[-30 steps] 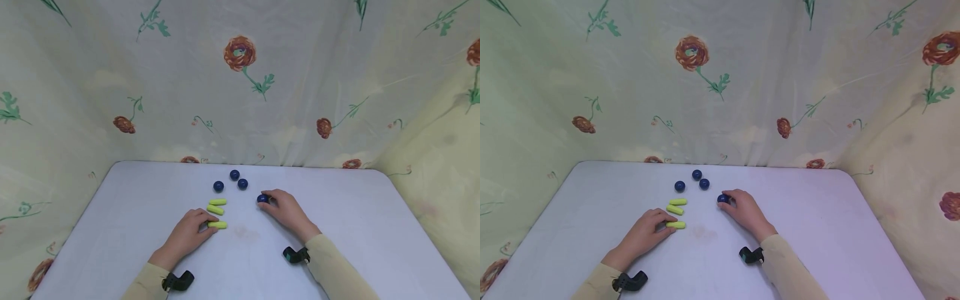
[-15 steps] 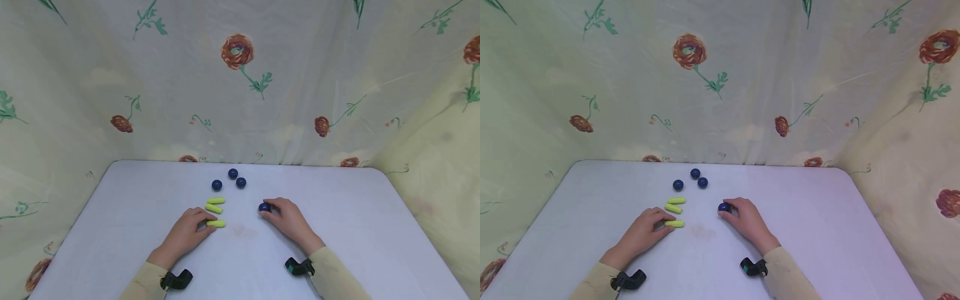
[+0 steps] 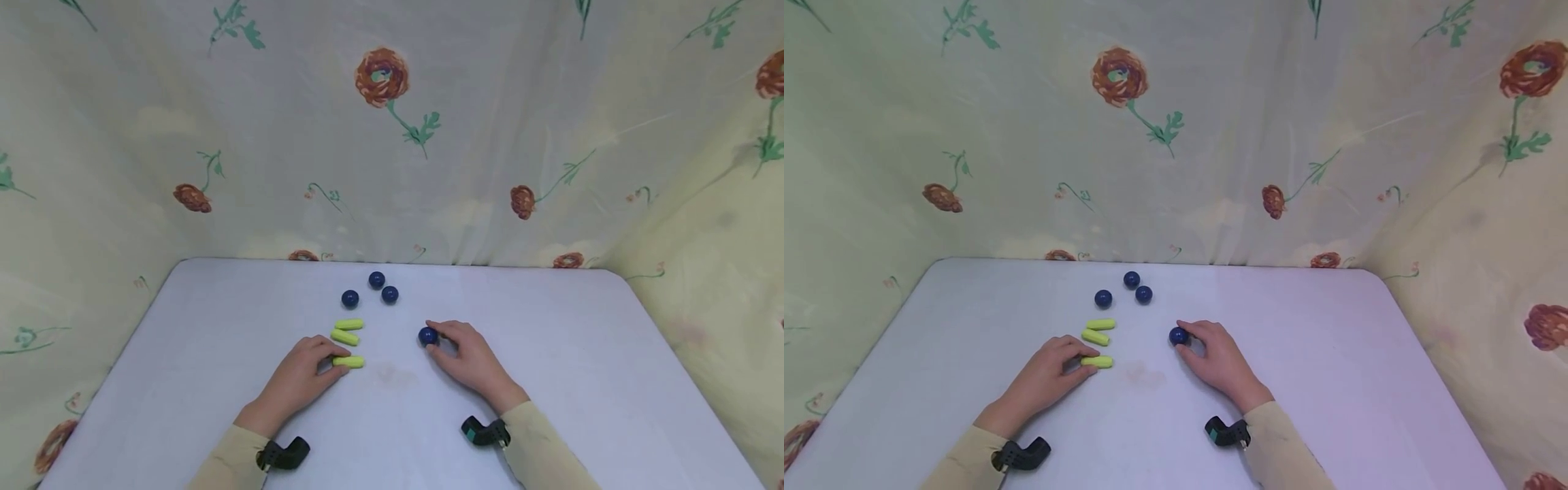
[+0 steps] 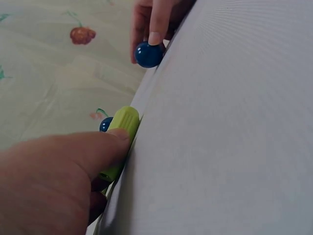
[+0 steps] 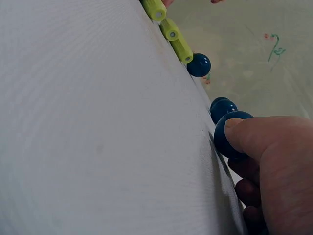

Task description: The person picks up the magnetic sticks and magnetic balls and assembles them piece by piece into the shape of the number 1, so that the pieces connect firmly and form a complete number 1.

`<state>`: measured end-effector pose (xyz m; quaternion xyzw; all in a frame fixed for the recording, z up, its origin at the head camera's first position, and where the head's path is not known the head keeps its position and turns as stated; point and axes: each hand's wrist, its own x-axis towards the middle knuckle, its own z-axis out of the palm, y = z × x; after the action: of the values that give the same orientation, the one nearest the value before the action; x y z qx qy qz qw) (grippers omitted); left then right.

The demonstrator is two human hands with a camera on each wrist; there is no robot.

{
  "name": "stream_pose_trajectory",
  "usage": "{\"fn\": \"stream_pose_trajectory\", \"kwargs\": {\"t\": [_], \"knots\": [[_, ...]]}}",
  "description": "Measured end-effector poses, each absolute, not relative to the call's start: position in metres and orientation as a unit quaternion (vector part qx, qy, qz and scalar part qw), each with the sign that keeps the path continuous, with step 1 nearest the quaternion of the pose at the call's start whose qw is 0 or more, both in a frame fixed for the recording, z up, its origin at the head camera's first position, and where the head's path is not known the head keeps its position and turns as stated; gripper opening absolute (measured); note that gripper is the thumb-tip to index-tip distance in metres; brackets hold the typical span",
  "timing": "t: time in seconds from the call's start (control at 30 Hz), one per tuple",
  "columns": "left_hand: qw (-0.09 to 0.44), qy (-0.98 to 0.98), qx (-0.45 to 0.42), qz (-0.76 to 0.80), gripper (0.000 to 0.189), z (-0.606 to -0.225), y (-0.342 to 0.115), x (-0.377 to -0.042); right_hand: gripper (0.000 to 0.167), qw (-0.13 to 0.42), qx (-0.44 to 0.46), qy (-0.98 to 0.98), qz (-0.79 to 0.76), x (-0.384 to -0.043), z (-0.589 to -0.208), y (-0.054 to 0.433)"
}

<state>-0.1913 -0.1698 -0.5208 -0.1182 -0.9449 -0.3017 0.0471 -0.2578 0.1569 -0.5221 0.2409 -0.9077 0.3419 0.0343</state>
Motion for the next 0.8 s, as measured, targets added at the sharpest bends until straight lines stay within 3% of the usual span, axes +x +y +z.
{"fn": "stream_pose_trajectory", "kwargs": {"t": [0.4,0.8], "knots": [[0.065,-0.947,-0.134,-0.285,0.025,-0.517,-0.1652,-0.188,0.038,0.02,0.255,-0.901,0.35,-0.2593,-0.5226,0.1585],[0.066,-0.948,-0.121,-0.287,0.023,-0.5183,-0.1617,-0.1871,0.04,0.023,0.285,-0.892,0.351,-0.2594,-0.5236,0.1557]]}}
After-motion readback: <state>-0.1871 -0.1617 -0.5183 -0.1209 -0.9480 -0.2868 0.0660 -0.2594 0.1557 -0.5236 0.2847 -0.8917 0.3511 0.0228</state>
